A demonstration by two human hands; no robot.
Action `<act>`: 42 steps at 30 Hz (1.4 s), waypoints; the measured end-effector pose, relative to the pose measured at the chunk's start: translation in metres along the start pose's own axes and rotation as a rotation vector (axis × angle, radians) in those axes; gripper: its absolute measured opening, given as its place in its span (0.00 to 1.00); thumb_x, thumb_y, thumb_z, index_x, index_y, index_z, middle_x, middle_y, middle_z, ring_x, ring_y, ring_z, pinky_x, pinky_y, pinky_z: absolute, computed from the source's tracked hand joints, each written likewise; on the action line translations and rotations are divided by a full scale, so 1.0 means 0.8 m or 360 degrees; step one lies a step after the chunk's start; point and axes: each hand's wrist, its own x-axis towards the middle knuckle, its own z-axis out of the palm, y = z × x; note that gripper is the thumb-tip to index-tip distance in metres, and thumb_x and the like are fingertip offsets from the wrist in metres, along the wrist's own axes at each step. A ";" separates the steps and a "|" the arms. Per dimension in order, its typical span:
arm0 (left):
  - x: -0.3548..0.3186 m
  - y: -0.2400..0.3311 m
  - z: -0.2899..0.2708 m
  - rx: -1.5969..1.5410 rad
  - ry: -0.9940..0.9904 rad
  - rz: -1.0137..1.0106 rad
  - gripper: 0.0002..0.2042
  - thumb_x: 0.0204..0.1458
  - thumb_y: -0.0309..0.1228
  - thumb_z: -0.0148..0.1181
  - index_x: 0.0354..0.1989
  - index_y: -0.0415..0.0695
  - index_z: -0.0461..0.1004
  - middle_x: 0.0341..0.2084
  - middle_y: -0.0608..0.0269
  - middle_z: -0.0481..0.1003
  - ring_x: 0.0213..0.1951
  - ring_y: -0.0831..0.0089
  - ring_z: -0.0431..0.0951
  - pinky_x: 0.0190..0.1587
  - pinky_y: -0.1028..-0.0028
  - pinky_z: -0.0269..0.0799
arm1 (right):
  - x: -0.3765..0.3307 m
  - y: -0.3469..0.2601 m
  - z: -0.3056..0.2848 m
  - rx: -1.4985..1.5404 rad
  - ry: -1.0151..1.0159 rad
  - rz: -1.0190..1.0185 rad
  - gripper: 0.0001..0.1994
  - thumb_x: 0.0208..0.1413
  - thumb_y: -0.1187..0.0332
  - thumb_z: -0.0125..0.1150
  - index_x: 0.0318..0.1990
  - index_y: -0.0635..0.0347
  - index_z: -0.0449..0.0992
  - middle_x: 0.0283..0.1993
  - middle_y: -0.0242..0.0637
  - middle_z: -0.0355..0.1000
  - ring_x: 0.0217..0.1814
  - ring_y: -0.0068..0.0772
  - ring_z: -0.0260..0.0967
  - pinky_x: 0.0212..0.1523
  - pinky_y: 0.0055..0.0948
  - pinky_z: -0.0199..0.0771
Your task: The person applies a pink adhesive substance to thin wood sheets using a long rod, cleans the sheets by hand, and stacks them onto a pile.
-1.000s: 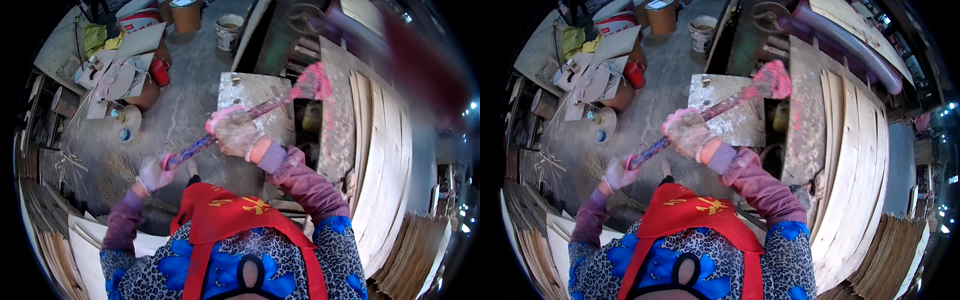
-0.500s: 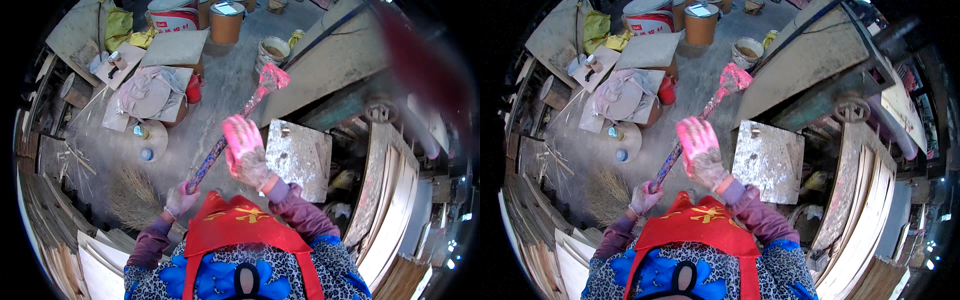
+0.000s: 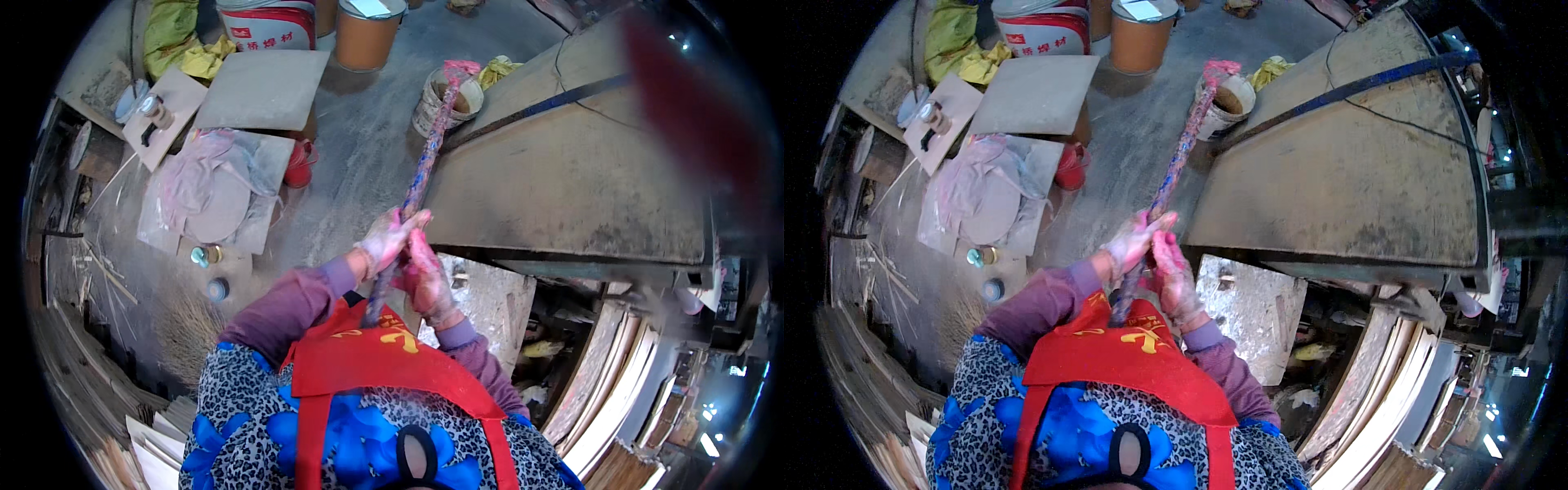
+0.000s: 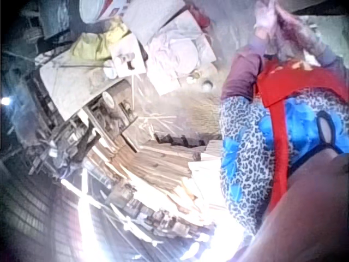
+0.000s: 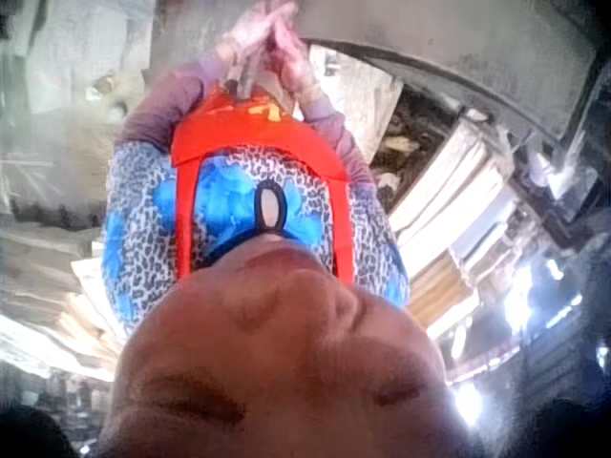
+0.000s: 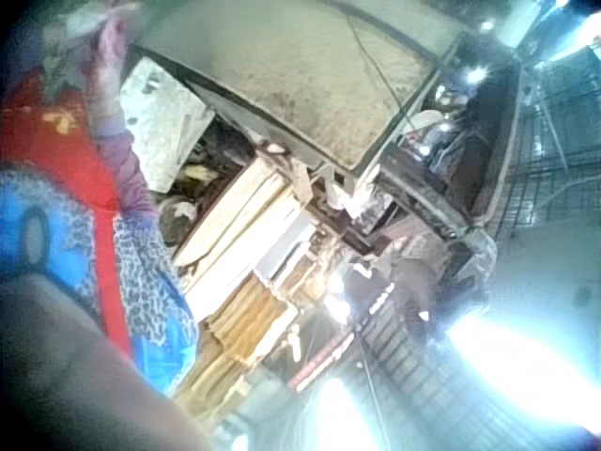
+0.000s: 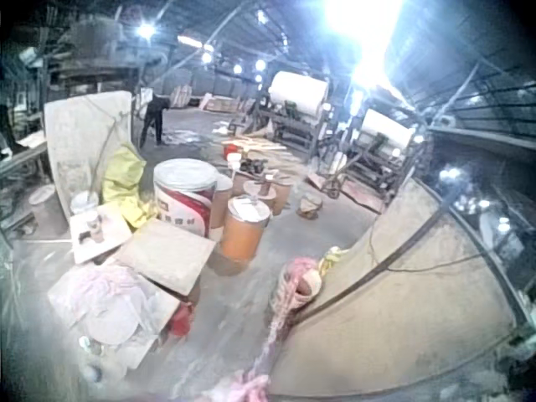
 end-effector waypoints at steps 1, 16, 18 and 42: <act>0.012 0.028 0.014 -0.0441 -0.0050 -0.0030 0.18 0.47 0.47 0.59 0.35 0.44 0.68 0.23 0.66 0.71 0.22 0.78 0.71 0.26 0.74 0.69 | 0.011 -0.025 -0.012 -0.0182 0.0130 0.0147 0.26 0.57 0.51 0.45 0.60 0.51 0.53 0.55 0.29 0.59 0.54 0.28 0.60 0.45 0.34 0.70; 0.395 0.131 -0.023 0.0529 -0.0889 -0.0409 0.36 0.48 0.63 0.40 0.54 0.42 0.63 0.42 0.59 0.70 0.44 0.68 0.69 0.48 0.71 0.64 | 0.271 -0.244 -0.079 -0.0717 0.0858 0.0284 0.16 0.48 0.64 0.61 0.42 0.62 0.68 0.28 0.31 0.71 0.21 0.16 0.64 0.18 0.17 0.63; 0.428 0.103 -0.075 0.0317 -0.0719 -0.0430 0.35 0.49 0.60 0.43 0.55 0.43 0.62 0.47 0.60 0.67 0.47 0.68 0.67 0.51 0.70 0.61 | 0.326 -0.263 -0.115 -0.0874 0.0901 0.0330 0.15 0.47 0.65 0.60 0.40 0.62 0.68 0.27 0.32 0.72 0.21 0.18 0.65 0.17 0.18 0.64; 0.435 0.057 -0.313 0.0498 0.0590 -0.0779 0.19 0.51 0.40 0.52 0.44 0.37 0.68 0.31 0.64 0.71 0.29 0.75 0.71 0.33 0.75 0.68 | 0.545 -0.285 -0.335 -0.1591 0.0747 0.0550 0.17 0.52 0.60 0.53 0.42 0.65 0.66 0.26 0.35 0.72 0.20 0.22 0.67 0.17 0.23 0.65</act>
